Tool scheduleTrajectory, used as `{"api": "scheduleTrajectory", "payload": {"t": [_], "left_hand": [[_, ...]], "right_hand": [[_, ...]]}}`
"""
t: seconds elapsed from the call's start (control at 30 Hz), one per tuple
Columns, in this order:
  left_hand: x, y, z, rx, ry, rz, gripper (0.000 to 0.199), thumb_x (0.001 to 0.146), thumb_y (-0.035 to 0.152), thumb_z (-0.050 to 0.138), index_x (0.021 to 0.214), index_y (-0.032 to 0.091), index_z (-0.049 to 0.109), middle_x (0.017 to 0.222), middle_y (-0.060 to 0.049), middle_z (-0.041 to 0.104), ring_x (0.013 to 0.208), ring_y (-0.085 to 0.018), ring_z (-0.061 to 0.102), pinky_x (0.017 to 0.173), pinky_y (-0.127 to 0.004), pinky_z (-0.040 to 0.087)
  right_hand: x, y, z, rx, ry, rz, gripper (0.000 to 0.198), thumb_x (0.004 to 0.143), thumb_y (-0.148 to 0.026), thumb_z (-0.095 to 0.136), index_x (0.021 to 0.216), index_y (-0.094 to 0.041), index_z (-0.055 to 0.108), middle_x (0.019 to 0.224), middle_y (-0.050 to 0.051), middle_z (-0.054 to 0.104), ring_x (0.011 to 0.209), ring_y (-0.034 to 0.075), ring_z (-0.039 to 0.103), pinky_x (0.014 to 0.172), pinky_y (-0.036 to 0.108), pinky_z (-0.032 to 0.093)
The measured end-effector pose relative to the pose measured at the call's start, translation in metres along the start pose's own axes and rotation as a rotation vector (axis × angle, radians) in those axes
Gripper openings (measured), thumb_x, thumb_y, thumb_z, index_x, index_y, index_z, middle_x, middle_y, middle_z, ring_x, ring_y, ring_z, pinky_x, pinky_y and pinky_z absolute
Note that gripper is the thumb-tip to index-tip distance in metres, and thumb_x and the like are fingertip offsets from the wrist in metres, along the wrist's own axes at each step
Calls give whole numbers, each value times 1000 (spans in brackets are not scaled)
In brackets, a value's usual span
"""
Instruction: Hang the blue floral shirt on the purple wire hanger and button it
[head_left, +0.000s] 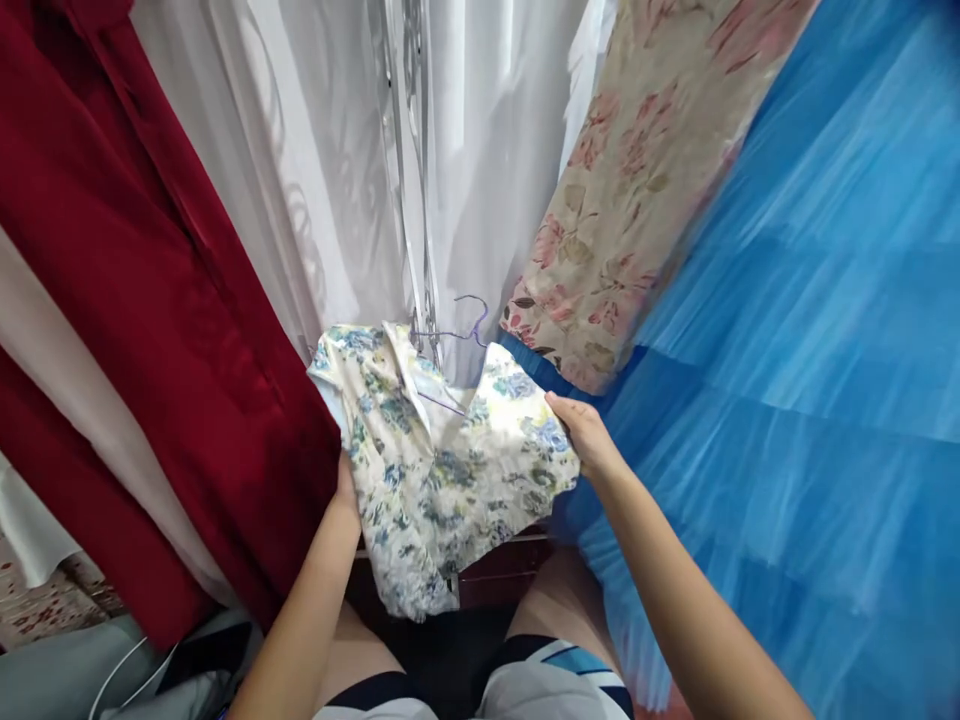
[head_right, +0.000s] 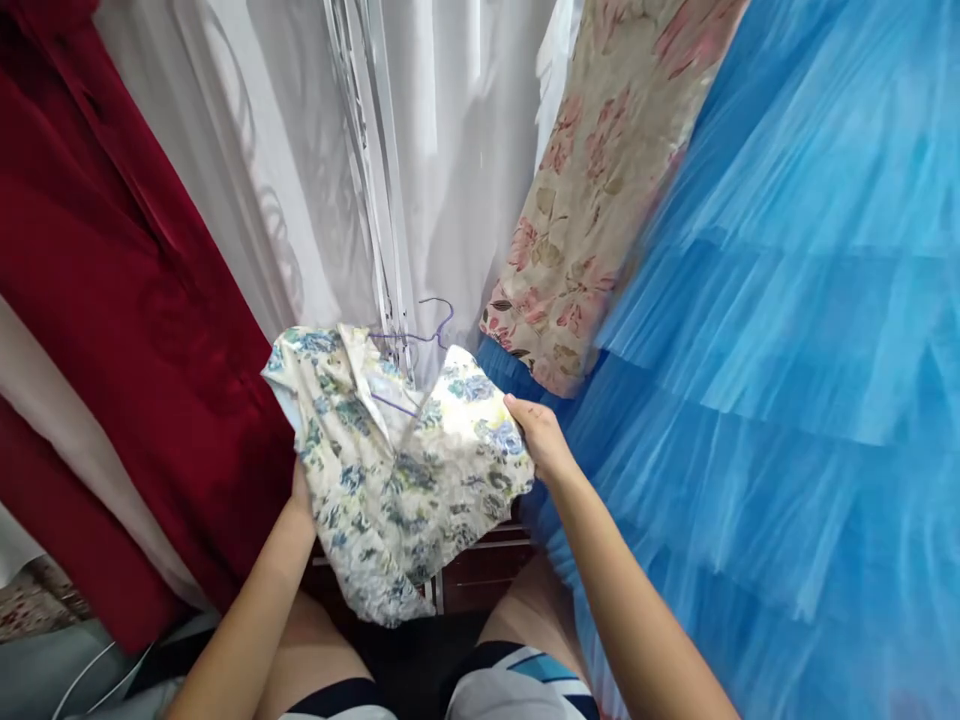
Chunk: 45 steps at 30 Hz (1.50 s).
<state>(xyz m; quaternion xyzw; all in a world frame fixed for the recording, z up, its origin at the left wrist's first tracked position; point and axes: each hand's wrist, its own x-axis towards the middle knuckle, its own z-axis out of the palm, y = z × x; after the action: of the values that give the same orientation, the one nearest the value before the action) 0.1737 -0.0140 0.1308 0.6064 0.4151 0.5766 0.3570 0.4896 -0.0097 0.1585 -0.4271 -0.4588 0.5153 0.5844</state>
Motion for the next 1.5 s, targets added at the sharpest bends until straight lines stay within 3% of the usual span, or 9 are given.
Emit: {"api": "scheduleTrajectory", "payload": {"t": [0.13, 0.3, 0.47, 0.53, 0.77, 1.0, 1.17, 1.33, 1.5], "left_hand": [[-42, -25, -34, -366, 164, -166, 94, 81, 85, 10, 126, 21, 62, 117, -14, 69, 127, -32, 54, 103, -51, 47], [-100, -52, -25, -365, 272, -372, 63, 72, 57, 74, 125, 24, 62, 127, -10, 66, 129, -31, 53, 109, -45, 42], [-144, -79, 7, -208, 162, -463, 54, 68, 46, 79, 112, 16, 70, 120, -14, 69, 120, -35, 60, 108, -48, 43], [-156, -88, 16, -195, 181, -485, 52, 68, 46, 79, 111, 18, 70, 120, -13, 69, 121, -34, 59, 109, -48, 42], [-170, -89, 35, -231, 261, -476, 49, 68, 47, 77, 108, 19, 71, 118, -12, 70, 122, -33, 59, 110, -47, 41], [-173, -93, 15, -174, 253, -434, 45, 74, 42, 74, 110, 17, 66, 113, -13, 70, 119, -32, 59, 104, -46, 45], [-166, -88, 20, 251, 726, 50, 54, 75, 36, 76, 120, 20, 52, 127, -14, 57, 121, -29, 55, 105, -48, 42], [-145, -74, 69, 374, 196, 45, 34, 87, 32, 61, 118, 21, 54, 109, -12, 66, 103, -25, 63, 88, -39, 49], [-121, -60, 84, 504, 13, 60, 11, 93, 27, 48, 84, 22, 52, 77, -5, 64, 75, -21, 63, 70, -30, 45]], "right_hand": [[20, -29, 21, -102, -118, -39, 39, 69, -56, 75, 64, -18, 68, 58, 6, 67, 45, 17, 52, 43, 28, 38], [11, -47, 20, -303, -231, -60, 42, 73, -58, 71, 77, -16, 73, 67, 7, 69, 53, 18, 56, 48, 28, 39], [-34, -4, 13, -451, 561, -633, 32, 85, -47, 61, 95, -17, 68, 93, 9, 69, 90, 25, 60, 84, 39, 46], [-61, 33, 20, -370, 762, -657, 27, 91, -44, 55, 96, -19, 64, 96, 9, 65, 93, 24, 58, 86, 39, 44], [-99, 124, 68, -391, -204, 14, 42, 93, -57, 46, 73, -20, 54, 68, 2, 60, 59, 17, 53, 60, 30, 41], [-76, 126, 95, -290, -196, -82, 33, 92, -47, 51, 74, -20, 50, 56, -3, 51, 52, 13, 47, 56, 26, 36], [-91, 124, 91, -248, -180, 6, 33, 88, -40, 57, 64, -20, 49, 48, -2, 53, 41, 9, 37, 45, 23, 26], [-102, 122, 95, -220, -217, 63, 28, 83, -36, 63, 63, -19, 51, 46, -1, 57, 42, 11, 48, 47, 23, 33], [-76, 98, 95, -184, -164, -18, 29, 81, -36, 61, 58, -17, 57, 44, -1, 55, 40, 10, 43, 46, 23, 32]]}}
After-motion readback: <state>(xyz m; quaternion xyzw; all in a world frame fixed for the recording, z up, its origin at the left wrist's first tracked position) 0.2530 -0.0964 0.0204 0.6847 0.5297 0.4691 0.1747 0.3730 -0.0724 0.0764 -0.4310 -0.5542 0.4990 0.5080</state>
